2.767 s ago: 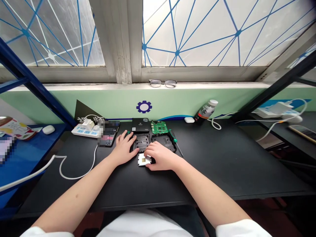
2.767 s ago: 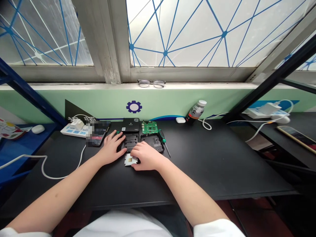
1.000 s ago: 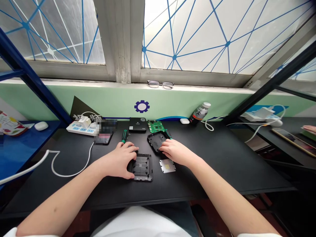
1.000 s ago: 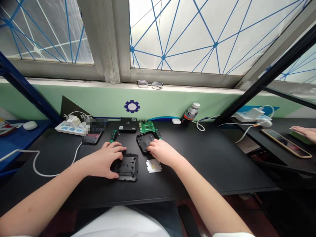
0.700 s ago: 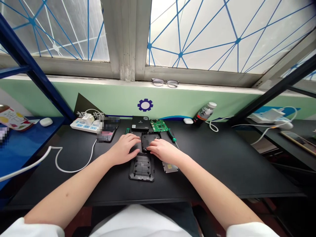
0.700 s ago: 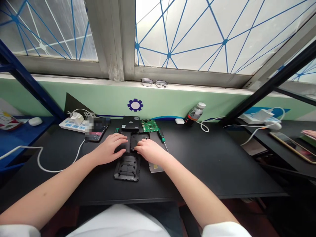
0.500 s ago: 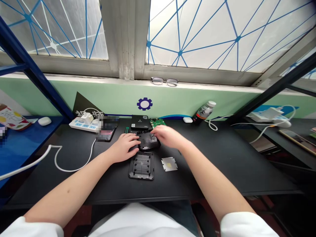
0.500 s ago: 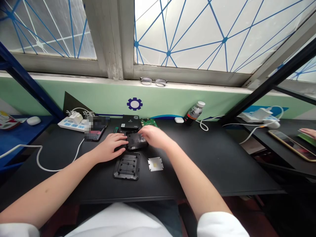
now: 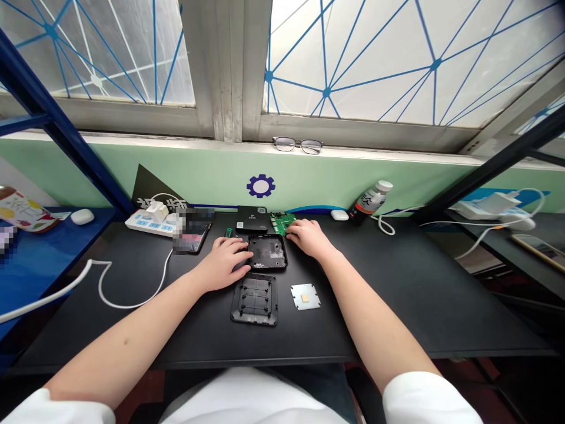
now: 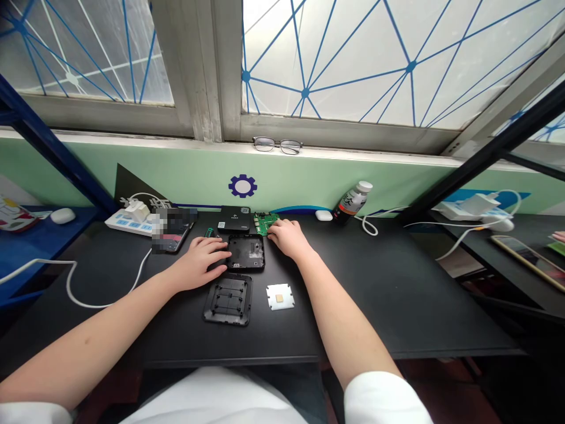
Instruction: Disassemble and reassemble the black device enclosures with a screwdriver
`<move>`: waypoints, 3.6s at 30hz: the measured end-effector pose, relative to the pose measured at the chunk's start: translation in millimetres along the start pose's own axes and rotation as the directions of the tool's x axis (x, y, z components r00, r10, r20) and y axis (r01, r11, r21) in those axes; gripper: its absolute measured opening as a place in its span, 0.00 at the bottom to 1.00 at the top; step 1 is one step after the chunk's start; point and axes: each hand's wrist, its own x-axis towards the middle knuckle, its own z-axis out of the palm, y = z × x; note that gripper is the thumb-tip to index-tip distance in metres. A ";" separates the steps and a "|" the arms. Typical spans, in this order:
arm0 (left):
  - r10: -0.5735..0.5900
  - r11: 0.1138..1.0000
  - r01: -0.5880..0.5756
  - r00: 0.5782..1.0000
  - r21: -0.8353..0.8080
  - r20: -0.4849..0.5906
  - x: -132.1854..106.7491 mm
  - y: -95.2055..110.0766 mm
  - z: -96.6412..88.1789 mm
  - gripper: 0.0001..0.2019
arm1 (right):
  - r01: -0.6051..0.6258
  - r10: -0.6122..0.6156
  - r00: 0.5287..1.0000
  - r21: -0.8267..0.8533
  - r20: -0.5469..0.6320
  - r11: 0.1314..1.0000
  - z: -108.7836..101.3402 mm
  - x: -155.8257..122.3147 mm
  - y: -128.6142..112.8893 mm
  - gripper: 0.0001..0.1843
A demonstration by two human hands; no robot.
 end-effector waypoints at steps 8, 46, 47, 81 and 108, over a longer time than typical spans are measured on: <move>-0.039 0.999 0.039 0.999 -0.021 0.008 0.8 0.0 -3.8 0.15 | -0.008 0.009 0.989 0.010 -0.147 1.000 4.4 5.2 0.6 0.13; -0.101 0.994 0.101 0.995 -0.038 0.003 0.0 -1.8 3.5 0.15 | 0.285 -0.287 0.954 -0.036 -0.091 0.958 -14.4 -34.0 -110.5 0.10; -0.100 0.994 0.100 0.995 -0.037 0.001 0.0 -1.8 3.6 0.15 | 0.287 -0.290 0.952 -0.042 -0.100 0.957 -14.2 -34.0 -110.3 0.10; -0.131 0.990 0.129 0.991 -0.058 -0.032 0.0 -0.3 1.6 0.12 | 0.161 -0.163 0.986 0.349 -0.024 0.923 -4.9 -25.3 -100.2 0.06; -0.148 0.987 0.147 0.989 -0.070 -0.006 0.0 3.3 -0.9 0.11 | 0.344 -0.371 0.925 0.229 0.086 0.911 -20.3 -27.3 -84.3 0.09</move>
